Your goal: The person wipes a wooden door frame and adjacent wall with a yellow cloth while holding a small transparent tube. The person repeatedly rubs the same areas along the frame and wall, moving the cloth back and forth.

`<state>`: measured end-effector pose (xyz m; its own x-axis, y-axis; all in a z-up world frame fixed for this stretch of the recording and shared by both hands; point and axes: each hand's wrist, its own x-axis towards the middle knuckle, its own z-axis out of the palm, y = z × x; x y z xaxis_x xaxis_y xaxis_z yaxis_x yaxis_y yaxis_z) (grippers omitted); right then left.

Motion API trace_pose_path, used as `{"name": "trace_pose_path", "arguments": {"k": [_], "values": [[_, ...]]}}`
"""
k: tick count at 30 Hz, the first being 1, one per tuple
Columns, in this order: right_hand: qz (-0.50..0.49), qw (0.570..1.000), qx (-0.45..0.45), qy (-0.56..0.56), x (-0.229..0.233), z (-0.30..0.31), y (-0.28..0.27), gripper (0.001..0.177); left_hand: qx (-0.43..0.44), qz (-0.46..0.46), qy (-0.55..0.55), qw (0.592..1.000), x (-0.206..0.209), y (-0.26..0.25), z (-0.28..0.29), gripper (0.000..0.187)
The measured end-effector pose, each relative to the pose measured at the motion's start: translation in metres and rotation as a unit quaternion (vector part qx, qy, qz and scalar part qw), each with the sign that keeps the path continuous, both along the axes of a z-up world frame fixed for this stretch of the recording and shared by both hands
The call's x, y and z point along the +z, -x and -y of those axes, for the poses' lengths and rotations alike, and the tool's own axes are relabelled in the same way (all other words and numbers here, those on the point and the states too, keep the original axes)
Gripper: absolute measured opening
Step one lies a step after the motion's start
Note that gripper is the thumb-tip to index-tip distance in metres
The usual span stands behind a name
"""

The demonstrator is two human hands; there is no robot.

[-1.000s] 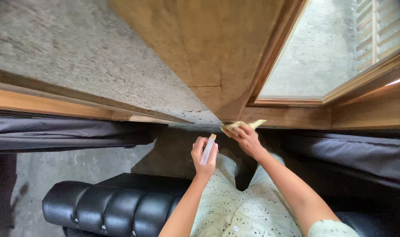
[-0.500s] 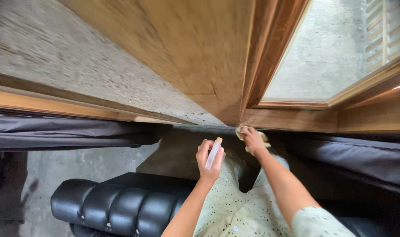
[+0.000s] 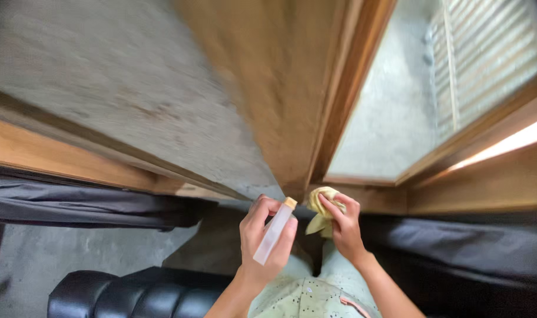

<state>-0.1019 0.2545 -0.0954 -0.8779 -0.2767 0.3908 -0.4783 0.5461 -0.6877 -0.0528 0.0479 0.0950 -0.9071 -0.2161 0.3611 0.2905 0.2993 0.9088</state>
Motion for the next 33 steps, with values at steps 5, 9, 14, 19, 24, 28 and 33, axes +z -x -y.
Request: {"name": "trace_pose_path", "arguments": {"k": [5, 9, 14, 19, 24, 28, 33], "values": [[-0.106, 0.992, -0.023, 0.056, 0.098, 0.007, 0.007, 0.067, -0.043, -0.121, 0.046, 0.991, 0.092, -0.002, 0.017, 0.018], [-0.208, 0.97, -0.024, 0.121, 0.159, 0.004, 0.019, 0.054, -0.056, -0.19, 0.044, 0.979, 0.141, -0.008, 0.037, 0.022], [-0.348, 0.919, -0.031, 0.185, 0.208, 0.011, 0.027, 0.037, -0.064, -0.208, 0.04, 0.975, 0.181, -0.011, 0.055, 0.021], [-0.4, 0.887, -0.047, 0.227, 0.231, 0.025, 0.031, 0.045, -0.041, -0.232, 0.078, 0.969, 0.203, -0.013, 0.064, 0.019], [-0.408, 0.879, -0.008, 0.248, 0.258, 0.034, 0.028, 0.042, -0.015, -0.253, 0.094, 0.963, 0.212, -0.013, 0.068, 0.019], [-0.411, 0.893, 0.021, 0.183, 0.304, 0.044, 0.033, 0.039, -0.002, -0.252, 0.076, 0.965, 0.208, -0.01, 0.065, 0.019], [-0.451, 0.89, 0.0, 0.07, 0.37, 0.071, 0.05, 0.036, 0.011, -0.319, 0.1, 0.943, 0.2, -0.007, 0.064, 0.028]]}}
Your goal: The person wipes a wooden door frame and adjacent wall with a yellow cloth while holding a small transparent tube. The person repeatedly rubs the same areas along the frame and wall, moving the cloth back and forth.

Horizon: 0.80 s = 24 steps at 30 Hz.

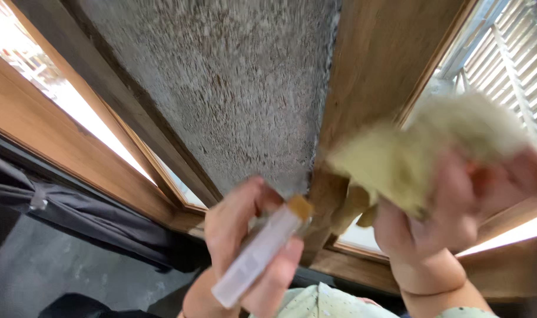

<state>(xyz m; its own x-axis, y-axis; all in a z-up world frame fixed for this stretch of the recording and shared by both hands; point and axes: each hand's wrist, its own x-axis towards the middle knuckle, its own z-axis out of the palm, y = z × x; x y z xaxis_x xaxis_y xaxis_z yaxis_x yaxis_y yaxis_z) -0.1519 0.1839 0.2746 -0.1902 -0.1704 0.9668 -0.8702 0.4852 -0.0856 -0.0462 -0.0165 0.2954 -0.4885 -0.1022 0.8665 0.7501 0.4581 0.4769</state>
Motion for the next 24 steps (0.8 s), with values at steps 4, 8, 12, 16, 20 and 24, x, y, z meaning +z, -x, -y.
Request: {"name": "trace_pose_path", "arguments": {"k": [4, 8, 12, 16, 20, 24], "values": [[-0.089, 0.993, -0.047, -0.056, 0.018, 0.016, 0.007, 0.033, 0.028, 0.003, 0.009, 1.0, -0.008, -0.006, -0.004, 0.026], [-0.044, 0.992, -0.001, -0.118, -0.008, 0.015, -0.005, 0.031, 0.015, 0.031, -0.004, 0.999, -0.021, -0.006, 0.005, 0.028], [0.05, 0.984, 0.043, -0.165, -0.021, 0.001, -0.015, 0.025, 0.004, 0.034, -0.034, 0.999, -0.032, -0.009, 0.008, 0.031], [-0.005, 0.99, 0.085, -0.112, 0.016, 0.001, -0.014, 0.024, 0.03, 0.03, -0.034, 0.999, -0.034, -0.015, 0.002, 0.031], [-0.164, 0.975, -0.049, -0.139, 0.057, 0.015, 0.006, 0.022, 0.041, 0.03, -0.033, 0.998, -0.033, -0.014, -0.002, 0.031], [-0.191, 0.964, -0.086, -0.165, 0.051, 0.02, 0.011, 0.028, 0.048, 0.036, -0.04, 0.997, -0.035, -0.012, 0.0, 0.032]]}}
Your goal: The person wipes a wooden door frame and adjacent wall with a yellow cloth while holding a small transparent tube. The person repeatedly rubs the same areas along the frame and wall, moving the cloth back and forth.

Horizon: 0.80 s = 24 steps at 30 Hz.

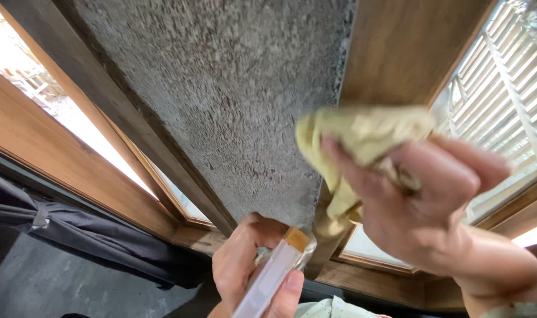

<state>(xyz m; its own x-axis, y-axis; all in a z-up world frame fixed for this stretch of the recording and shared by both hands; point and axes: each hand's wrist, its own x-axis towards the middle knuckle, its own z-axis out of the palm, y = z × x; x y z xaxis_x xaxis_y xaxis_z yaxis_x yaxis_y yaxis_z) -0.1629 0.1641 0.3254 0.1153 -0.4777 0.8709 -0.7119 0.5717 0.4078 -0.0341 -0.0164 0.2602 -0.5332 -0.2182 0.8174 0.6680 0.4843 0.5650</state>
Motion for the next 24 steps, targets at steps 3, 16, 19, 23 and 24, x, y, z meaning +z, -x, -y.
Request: {"name": "trace_pose_path", "arguments": {"k": [3, 16, 19, 23, 24], "values": [[0.069, 0.996, 0.051, -0.012, -0.03, 0.004, -0.005, 0.03, -0.024, 0.018, -0.043, 0.999, -0.006, 0.0, 0.004, 0.031], [0.075, 0.989, 0.125, -0.006, 0.006, -0.017, 0.012, 0.034, -0.018, 0.03, -0.042, 0.999, -0.013, 0.0, -0.004, 0.034], [0.038, 0.997, 0.06, 0.003, 0.018, -0.012, 0.016, 0.032, -0.013, -0.001, -0.038, 0.999, -0.013, 0.008, -0.003, 0.033], [0.07, 0.996, 0.047, 0.036, -0.018, 0.001, -0.004, 0.03, -0.02, -0.01, -0.045, 0.999, -0.017, 0.013, -0.002, 0.028], [0.096, 0.994, 0.038, 0.021, -0.03, 0.0, -0.01, 0.03, -0.025, -0.011, -0.054, 0.998, -0.018, 0.012, -0.002, 0.026]]}}
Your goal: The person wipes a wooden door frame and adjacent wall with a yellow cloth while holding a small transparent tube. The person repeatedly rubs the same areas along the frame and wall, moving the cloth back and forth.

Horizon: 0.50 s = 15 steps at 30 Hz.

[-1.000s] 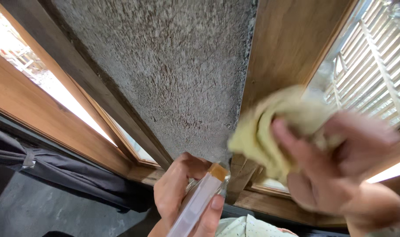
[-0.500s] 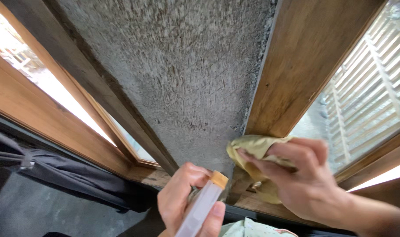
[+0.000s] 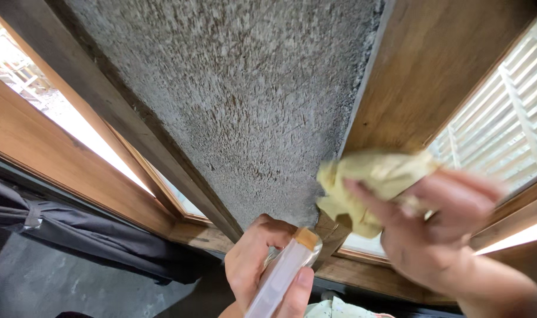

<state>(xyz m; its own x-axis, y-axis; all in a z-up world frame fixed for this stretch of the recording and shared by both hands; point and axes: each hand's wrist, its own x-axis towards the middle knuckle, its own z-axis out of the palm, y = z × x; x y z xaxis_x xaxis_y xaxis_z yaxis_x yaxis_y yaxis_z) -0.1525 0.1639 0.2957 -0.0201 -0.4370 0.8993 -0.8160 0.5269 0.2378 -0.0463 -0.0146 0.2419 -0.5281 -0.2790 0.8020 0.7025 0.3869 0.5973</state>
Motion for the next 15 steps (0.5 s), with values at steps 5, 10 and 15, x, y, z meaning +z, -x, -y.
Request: {"name": "trace_pose_path", "arguments": {"k": [5, 10, 15], "values": [[0.113, 0.992, 0.032, -0.054, -0.028, -0.011, -0.02, 0.028, 0.001, 0.002, -0.005, 1.0, -0.003, -0.006, 0.0, 0.026], [0.006, 0.987, 0.136, 0.088, -0.001, -0.019, 0.008, 0.027, 0.018, -0.002, 0.015, 1.0, 0.0, -0.01, -0.01, 0.025], [-0.061, 0.997, 0.009, 0.053, 0.012, -0.022, 0.03, 0.025, -0.015, 0.013, -0.011, 1.0, 0.001, -0.007, -0.016, 0.027]]}}
